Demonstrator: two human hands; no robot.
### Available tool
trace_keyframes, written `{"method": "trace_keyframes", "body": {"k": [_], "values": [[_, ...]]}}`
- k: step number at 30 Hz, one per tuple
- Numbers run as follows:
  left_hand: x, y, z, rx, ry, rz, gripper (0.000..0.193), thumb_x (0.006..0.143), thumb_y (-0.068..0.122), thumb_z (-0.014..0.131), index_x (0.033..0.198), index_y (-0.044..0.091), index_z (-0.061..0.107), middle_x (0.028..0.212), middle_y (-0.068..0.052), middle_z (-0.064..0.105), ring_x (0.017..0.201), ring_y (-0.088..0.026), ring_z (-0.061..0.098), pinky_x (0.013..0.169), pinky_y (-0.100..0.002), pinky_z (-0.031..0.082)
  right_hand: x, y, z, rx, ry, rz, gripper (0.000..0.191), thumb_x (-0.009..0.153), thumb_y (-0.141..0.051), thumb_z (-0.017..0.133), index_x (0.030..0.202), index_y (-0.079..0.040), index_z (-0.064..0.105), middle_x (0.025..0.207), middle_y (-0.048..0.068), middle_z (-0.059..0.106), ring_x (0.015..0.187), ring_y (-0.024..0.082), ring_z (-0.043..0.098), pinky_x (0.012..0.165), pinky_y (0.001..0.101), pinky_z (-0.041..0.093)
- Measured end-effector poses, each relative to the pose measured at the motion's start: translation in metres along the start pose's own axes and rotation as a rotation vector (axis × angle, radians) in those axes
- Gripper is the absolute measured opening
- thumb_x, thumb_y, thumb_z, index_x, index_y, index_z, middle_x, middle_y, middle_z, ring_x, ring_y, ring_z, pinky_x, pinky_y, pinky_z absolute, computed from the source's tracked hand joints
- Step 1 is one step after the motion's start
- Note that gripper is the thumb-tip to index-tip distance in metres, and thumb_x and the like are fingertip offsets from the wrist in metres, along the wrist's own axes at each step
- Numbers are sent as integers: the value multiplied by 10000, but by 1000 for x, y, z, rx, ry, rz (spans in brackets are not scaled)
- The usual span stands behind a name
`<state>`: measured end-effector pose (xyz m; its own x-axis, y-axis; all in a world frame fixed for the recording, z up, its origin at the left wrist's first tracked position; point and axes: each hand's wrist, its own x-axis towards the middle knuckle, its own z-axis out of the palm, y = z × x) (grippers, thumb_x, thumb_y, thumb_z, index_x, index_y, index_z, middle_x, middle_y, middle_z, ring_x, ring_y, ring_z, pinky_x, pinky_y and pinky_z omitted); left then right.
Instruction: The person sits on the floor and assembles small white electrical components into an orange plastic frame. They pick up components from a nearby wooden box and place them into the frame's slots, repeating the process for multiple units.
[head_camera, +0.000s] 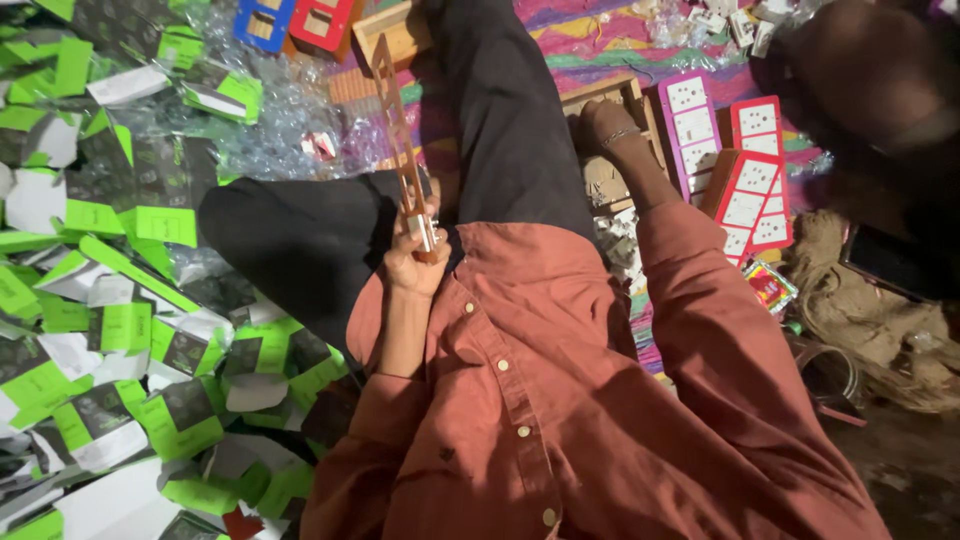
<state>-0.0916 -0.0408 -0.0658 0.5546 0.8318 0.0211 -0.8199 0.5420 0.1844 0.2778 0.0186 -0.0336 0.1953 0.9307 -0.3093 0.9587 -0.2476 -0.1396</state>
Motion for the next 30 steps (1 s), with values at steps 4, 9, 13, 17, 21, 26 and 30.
{"method": "trace_keyframes", "body": {"k": [4,9,13,17,21,26,30], "values": [[1,0,2,-29,20,-3,562,865,12,719,1374,118,506,1181,-49,498,665,-110,460,558,-234,353,8,-5,-2,-66,213,-120,312,971,-254,640,956,48,716,911,330,698,822,456,718,678,508,574],[2,-2,-2,24,10,18,501,897,7,718,1340,125,515,1160,-33,492,661,-107,459,556,-239,354,9,-7,-1,-143,151,-293,221,891,-168,648,896,41,718,870,306,705,817,407,737,695,458,589],[2,-2,-1,15,24,15,459,898,9,711,1293,145,520,1185,-30,500,693,-117,461,592,-252,361,4,-10,-7,-325,8,-333,193,902,-168,655,824,-17,746,862,282,714,810,409,737,705,476,587],[2,-1,3,-31,6,12,500,897,19,712,1336,169,526,1169,-23,494,673,-109,457,566,-238,363,0,-10,-11,-47,42,-243,222,836,-212,704,818,6,739,840,308,693,808,443,715,704,498,574],[2,-2,3,-56,-25,10,531,892,40,728,1365,172,525,1206,-26,489,677,-106,454,580,-240,363,4,2,-6,-54,22,-180,252,836,-239,725,781,6,744,811,310,684,799,446,714,739,492,578],[6,-11,-4,-99,-87,64,525,905,89,755,1368,173,522,1219,-37,481,695,-121,448,600,-247,363,-5,32,-11,633,299,-94,157,846,-112,794,925,21,762,819,133,742,707,171,687,632,351,540],[9,-15,-2,-95,-110,67,563,885,84,773,1377,164,511,1227,-44,464,670,-101,446,569,-231,358,-58,29,-33,1110,383,-197,40,922,29,720,953,22,746,912,71,715,805,95,638,746,263,501]]}}
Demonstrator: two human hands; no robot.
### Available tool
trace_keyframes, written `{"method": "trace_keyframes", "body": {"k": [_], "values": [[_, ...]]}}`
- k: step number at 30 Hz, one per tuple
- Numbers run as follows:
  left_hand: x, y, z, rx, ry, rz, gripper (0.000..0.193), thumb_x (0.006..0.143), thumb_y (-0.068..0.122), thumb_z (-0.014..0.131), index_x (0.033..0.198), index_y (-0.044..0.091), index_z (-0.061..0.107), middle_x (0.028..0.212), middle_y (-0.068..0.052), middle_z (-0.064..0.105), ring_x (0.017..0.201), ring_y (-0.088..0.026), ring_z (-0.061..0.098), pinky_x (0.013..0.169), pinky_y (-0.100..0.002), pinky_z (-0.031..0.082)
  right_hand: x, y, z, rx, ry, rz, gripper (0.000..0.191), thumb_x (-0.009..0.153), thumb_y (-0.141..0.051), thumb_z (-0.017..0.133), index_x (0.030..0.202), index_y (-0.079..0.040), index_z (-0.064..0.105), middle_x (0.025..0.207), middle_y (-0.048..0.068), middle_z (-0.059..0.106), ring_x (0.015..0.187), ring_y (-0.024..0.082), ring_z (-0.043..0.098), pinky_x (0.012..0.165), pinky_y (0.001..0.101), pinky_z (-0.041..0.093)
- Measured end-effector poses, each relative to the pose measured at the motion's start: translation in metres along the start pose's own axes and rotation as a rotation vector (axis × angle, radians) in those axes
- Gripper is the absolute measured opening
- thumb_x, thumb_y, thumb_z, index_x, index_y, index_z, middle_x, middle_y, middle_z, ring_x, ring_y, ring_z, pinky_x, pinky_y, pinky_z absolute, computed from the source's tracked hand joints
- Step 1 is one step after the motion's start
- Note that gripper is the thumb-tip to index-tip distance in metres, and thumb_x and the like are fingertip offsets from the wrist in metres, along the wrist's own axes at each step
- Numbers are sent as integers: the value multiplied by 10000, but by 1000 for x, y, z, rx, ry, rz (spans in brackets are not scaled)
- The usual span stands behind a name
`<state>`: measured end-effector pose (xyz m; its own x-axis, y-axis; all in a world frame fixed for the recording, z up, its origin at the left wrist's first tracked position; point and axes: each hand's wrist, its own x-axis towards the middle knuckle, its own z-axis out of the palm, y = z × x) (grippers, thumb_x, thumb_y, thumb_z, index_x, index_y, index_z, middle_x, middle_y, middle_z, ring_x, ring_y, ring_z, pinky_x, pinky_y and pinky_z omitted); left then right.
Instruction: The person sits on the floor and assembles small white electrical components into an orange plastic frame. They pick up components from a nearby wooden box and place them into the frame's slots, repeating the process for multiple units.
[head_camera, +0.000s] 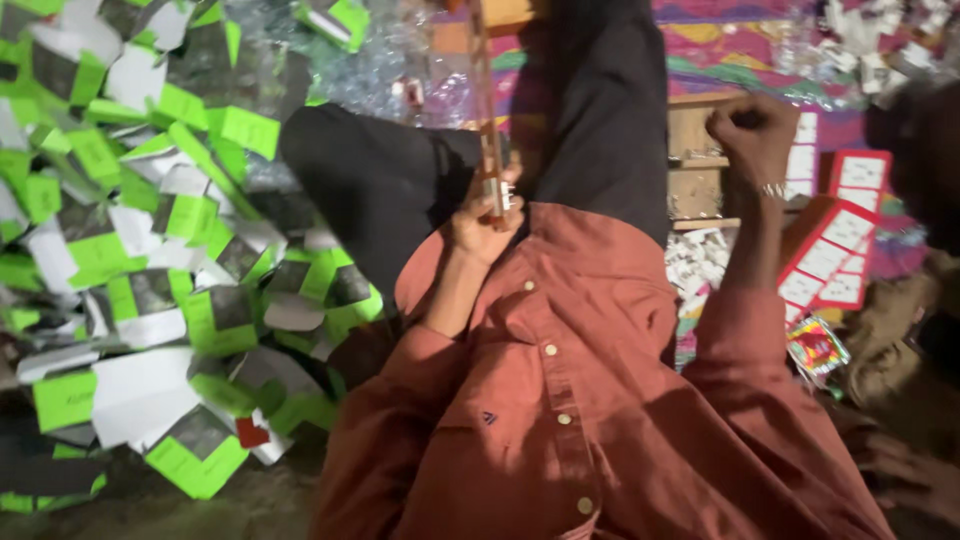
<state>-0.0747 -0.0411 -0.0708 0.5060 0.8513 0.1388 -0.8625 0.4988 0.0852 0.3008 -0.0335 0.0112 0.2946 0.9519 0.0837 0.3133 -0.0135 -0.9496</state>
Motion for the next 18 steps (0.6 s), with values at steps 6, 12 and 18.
{"method": "trace_keyframes", "body": {"k": [6,12,18], "values": [[-2,1,7,0,-31,-23,564,884,83,771,1374,175,506,1244,-38,456,691,-110,450,579,-241,361,-69,-77,84,68,-307,-176,44,872,7,740,912,-9,729,930,64,738,870,116,697,832,273,571],[-4,0,2,97,139,-14,670,822,99,761,1425,141,471,1266,-63,491,805,-128,560,599,-245,452,-76,-106,153,28,-472,-368,107,858,-53,814,911,-29,724,912,77,729,833,166,709,762,294,561],[-4,-4,3,127,64,-21,729,812,122,773,1462,127,444,1231,-22,474,1115,-129,546,901,-274,520,-81,-106,158,24,-489,-375,101,858,-50,811,920,-29,734,924,72,733,851,182,709,768,305,562]]}}
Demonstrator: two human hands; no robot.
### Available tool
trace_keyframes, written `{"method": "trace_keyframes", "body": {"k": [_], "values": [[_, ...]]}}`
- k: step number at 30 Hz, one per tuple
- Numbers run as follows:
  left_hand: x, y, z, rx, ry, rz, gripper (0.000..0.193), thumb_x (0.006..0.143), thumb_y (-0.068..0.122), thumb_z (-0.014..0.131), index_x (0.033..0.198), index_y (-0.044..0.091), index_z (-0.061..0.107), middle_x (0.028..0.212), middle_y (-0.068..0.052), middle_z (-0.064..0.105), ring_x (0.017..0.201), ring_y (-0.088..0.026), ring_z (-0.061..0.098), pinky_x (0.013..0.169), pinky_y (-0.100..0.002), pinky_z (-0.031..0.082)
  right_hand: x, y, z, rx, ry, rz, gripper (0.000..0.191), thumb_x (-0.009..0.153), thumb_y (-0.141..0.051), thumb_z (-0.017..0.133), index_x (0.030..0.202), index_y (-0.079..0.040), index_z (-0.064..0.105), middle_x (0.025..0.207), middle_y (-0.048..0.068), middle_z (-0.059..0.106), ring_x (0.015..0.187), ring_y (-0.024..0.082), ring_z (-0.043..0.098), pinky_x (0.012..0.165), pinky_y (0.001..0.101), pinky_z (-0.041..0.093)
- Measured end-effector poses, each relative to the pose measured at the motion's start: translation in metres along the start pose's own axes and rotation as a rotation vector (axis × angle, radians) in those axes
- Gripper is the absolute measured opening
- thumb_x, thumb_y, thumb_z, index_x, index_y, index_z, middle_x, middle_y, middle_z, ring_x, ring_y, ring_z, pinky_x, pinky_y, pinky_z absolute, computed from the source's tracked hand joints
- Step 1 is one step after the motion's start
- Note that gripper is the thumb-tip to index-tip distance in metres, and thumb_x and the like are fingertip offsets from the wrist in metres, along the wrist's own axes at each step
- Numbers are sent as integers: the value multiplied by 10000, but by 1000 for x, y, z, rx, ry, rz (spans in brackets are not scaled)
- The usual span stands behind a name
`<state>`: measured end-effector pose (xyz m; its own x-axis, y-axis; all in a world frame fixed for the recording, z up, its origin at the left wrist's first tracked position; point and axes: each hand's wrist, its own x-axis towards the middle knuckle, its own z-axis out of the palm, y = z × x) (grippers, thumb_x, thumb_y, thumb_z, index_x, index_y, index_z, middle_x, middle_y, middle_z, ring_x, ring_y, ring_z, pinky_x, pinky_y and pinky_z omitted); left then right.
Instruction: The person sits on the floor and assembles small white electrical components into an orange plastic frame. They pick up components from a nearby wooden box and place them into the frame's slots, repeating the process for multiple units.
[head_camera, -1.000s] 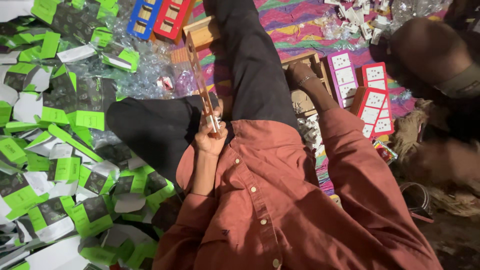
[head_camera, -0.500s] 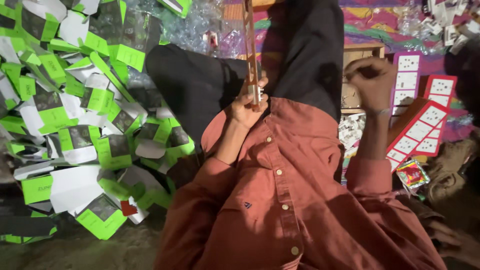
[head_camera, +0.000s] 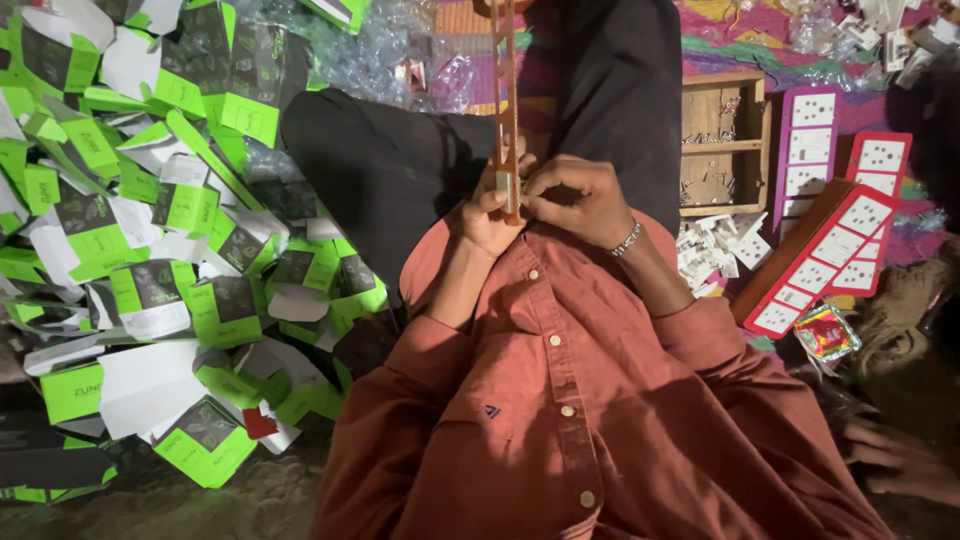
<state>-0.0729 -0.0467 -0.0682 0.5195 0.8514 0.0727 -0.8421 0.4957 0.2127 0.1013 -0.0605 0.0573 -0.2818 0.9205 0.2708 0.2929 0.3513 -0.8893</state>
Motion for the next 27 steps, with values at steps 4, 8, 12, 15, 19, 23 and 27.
{"method": "trace_keyframes", "body": {"k": [4,8,12,15,19,23,27], "values": [[-1,0,1,59,41,16,772,780,157,778,1469,94,435,1256,-40,480,1116,-137,527,917,-267,510,-2,1,2,-8,36,-63,79,886,-35,793,934,-33,731,954,73,750,898,200,722,816,314,575],[-1,1,4,50,67,4,759,788,154,783,1460,97,435,1279,-46,469,1137,-153,522,951,-283,510,-2,1,2,-30,43,-74,74,885,-24,787,925,-29,725,956,79,753,898,209,726,801,309,573],[0,4,13,35,35,-11,766,776,141,793,1454,121,438,1250,-34,449,1131,-133,518,914,-269,510,-5,0,6,-33,56,-78,72,888,-17,787,918,-24,722,957,81,750,894,202,723,799,300,576],[1,6,21,14,-8,-9,735,793,129,793,1437,127,439,1226,-28,436,1099,-137,513,910,-279,520,-7,0,11,45,88,0,73,869,-9,787,904,-10,723,918,78,735,825,163,701,751,280,558],[3,4,26,38,11,22,697,769,123,797,1371,125,446,1209,-12,429,1102,-120,510,896,-295,536,-10,0,15,133,121,68,78,900,-11,802,914,-3,725,915,67,732,840,131,696,778,262,552],[3,4,23,21,-54,15,618,836,119,783,1375,123,482,1186,-25,446,955,-138,516,766,-262,495,-11,2,18,213,122,118,95,909,-6,796,995,8,759,966,75,740,881,127,691,809,259,552],[2,5,20,50,-4,14,588,814,117,787,1324,125,495,1173,-19,452,991,-131,512,778,-259,472,-11,5,20,242,125,129,129,908,2,796,1035,10,774,991,81,749,897,128,696,817,260,559]]}}
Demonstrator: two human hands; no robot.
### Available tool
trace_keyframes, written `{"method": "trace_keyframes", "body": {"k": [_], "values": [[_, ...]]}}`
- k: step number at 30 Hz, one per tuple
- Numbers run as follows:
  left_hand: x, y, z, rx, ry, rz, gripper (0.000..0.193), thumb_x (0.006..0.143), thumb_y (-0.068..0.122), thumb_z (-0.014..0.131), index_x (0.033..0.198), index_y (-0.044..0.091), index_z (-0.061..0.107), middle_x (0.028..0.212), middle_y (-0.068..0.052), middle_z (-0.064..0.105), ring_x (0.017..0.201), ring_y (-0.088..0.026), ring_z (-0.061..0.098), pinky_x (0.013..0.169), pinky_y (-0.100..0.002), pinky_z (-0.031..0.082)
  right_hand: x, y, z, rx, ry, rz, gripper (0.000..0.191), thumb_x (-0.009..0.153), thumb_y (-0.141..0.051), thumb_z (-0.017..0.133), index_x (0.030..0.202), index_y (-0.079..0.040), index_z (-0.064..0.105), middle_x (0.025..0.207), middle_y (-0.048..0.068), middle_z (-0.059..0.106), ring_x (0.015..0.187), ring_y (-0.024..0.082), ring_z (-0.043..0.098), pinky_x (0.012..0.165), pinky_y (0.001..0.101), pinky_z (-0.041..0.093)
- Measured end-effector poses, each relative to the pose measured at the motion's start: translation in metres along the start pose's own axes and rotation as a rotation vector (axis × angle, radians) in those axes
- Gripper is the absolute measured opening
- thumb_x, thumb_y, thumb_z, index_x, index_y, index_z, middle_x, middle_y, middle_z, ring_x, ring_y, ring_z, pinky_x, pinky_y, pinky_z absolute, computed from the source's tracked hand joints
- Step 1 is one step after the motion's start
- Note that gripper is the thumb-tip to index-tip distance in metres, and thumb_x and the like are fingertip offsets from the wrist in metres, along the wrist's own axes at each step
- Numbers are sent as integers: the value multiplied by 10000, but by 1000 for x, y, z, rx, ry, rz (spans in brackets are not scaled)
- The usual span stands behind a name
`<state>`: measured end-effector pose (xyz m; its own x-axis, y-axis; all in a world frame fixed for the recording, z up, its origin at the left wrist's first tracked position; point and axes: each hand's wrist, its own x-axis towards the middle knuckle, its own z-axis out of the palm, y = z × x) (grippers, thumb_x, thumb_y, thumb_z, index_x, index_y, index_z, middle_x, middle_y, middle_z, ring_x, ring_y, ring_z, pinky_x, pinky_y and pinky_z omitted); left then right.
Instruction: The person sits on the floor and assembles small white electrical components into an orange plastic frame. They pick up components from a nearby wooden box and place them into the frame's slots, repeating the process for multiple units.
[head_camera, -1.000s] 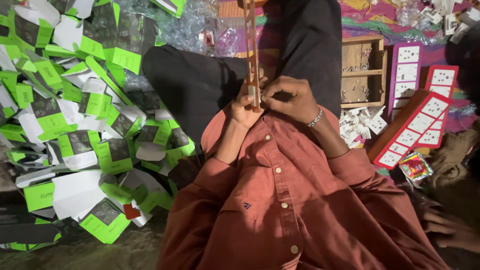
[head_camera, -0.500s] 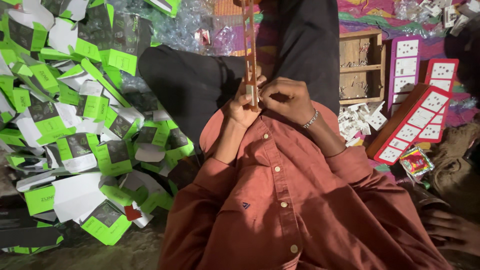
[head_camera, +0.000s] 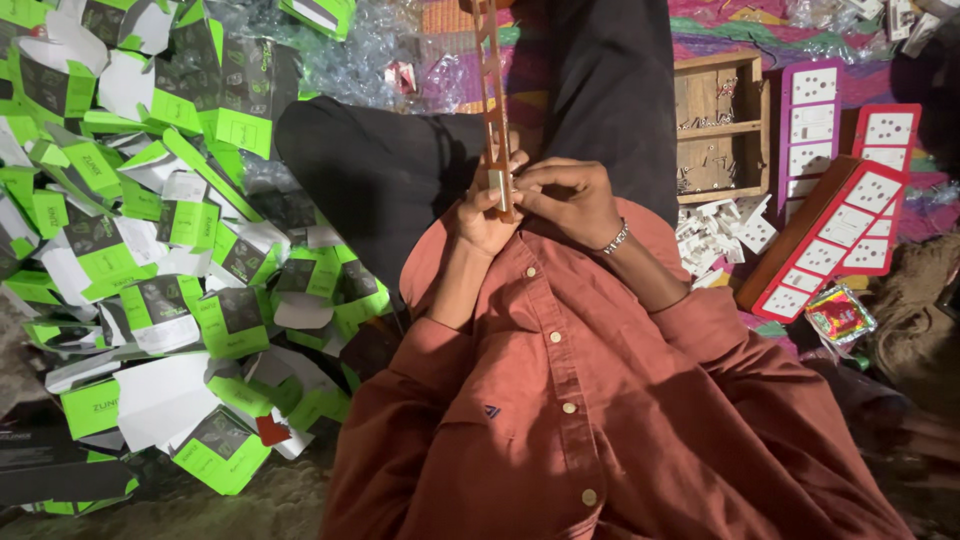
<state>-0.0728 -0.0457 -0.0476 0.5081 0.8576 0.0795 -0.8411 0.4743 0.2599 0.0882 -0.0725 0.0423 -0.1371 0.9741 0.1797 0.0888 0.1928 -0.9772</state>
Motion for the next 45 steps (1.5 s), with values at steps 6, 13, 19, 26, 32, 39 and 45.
{"method": "trace_keyframes", "body": {"k": [6,13,19,26,32,39,45], "values": [[-2,-1,-3,47,57,-8,686,775,119,780,1388,119,471,1196,-32,469,1062,-147,533,892,-308,487,-2,8,-1,-14,10,-11,87,906,-7,801,986,3,768,975,81,748,893,132,710,811,266,563],[-4,5,-18,81,89,-64,854,797,102,793,1559,97,407,1230,-48,505,1019,-157,593,725,-237,508,0,16,0,-51,4,-26,88,917,-57,778,995,-17,764,963,76,759,886,147,722,800,279,577],[-3,3,-24,14,43,-48,831,794,103,808,1521,112,406,1233,-56,519,1034,-181,608,881,-300,547,-1,19,0,-103,9,-83,101,927,-86,779,997,-18,751,961,87,746,874,167,719,786,289,572],[-3,2,-27,93,169,-11,812,754,85,800,1483,128,446,1384,-39,519,1173,-143,586,839,-239,523,-2,30,6,-112,32,-117,74,957,-45,728,1016,-2,714,992,95,710,903,181,696,818,293,554],[-2,-2,-28,79,105,27,771,777,73,790,1476,107,467,1364,-36,485,1209,-144,523,995,-275,489,-5,37,19,-174,138,-185,48,962,-21,699,997,9,689,1008,108,650,902,196,655,788,303,531],[-1,0,-12,141,106,39,747,791,88,787,1463,108,461,1281,-42,482,1151,-170,529,1025,-309,483,-3,40,30,-126,199,-104,118,1038,-120,617,1010,-11,582,951,79,565,852,200,577,791,293,487],[-1,-2,-23,173,162,33,754,780,113,790,1457,108,458,1226,-36,527,1064,-147,516,912,-287,437,2,38,29,-131,186,-59,228,1125,-174,459,1066,-14,610,967,70,542,889,185,562,827,293,473]]}}
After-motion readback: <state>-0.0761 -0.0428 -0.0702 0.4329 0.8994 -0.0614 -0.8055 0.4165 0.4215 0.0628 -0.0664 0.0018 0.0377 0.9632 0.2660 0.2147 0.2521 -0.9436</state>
